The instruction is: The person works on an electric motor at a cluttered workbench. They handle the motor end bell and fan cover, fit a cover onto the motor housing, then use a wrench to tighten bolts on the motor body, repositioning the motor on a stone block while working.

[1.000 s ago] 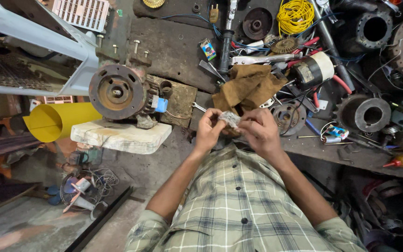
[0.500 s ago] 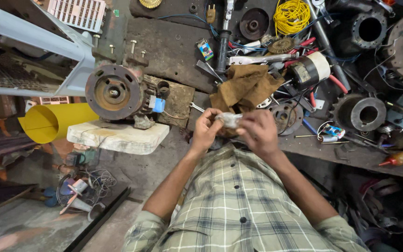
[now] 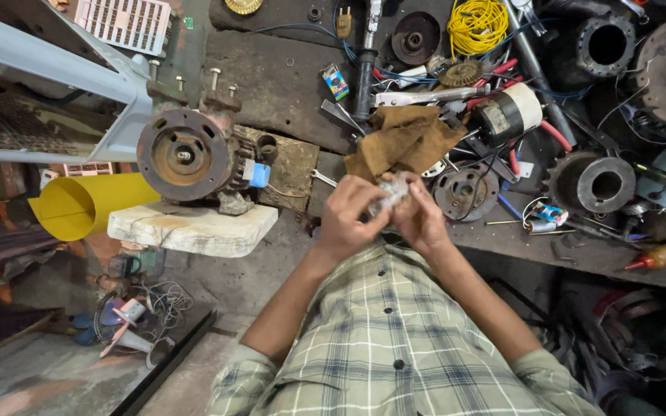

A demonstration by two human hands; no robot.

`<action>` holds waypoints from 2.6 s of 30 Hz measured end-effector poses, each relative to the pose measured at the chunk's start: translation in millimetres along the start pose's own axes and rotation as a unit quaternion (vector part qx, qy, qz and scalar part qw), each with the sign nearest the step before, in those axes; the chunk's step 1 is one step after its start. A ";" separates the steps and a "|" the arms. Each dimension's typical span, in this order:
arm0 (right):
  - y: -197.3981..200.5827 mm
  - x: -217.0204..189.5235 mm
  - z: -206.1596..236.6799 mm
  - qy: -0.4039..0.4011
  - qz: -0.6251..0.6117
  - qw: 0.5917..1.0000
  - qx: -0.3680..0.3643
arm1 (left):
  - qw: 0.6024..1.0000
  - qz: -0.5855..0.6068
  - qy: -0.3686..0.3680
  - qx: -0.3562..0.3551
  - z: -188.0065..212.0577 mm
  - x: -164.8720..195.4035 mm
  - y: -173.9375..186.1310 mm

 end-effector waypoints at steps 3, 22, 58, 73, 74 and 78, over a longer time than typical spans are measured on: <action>-9.3 -2.0 5.6 -0.056 -0.075 0.995 -0.038 | 0.993 -0.054 -0.094 -0.041 -5.0 12.3 2.7; 38.2 14.4 -9.3 -0.073 0.086 0.992 -0.053 | 0.996 -0.002 0.088 -0.023 0.2 -16.1 -10.0; -7.4 3.5 -3.1 0.166 0.449 0.878 0.008 | 0.940 0.200 0.246 0.124 12.6 -42.7 -36.3; 11.5 4.1 -8.3 0.048 0.392 0.918 0.028 | 0.906 0.268 0.292 0.146 19.0 -64.3 -34.8; 13.8 3.8 -9.0 0.096 0.395 0.914 -0.006 | 0.907 0.271 0.288 0.144 19.3 -64.2 -36.1; 22.1 4.0 -10.7 0.005 0.298 0.951 0.076 | 0.894 0.305 0.300 0.130 18.2 -62.4 -42.5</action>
Point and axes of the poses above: each hand's wrist, its own z-axis away from the middle knuckle, its own y-axis out of the back of the hand, x = y × z, the point moved 1 cm from there along -z, towards the middle knuckle, and after that the axes turned 9 degrees about x, right-handed, at the moved point
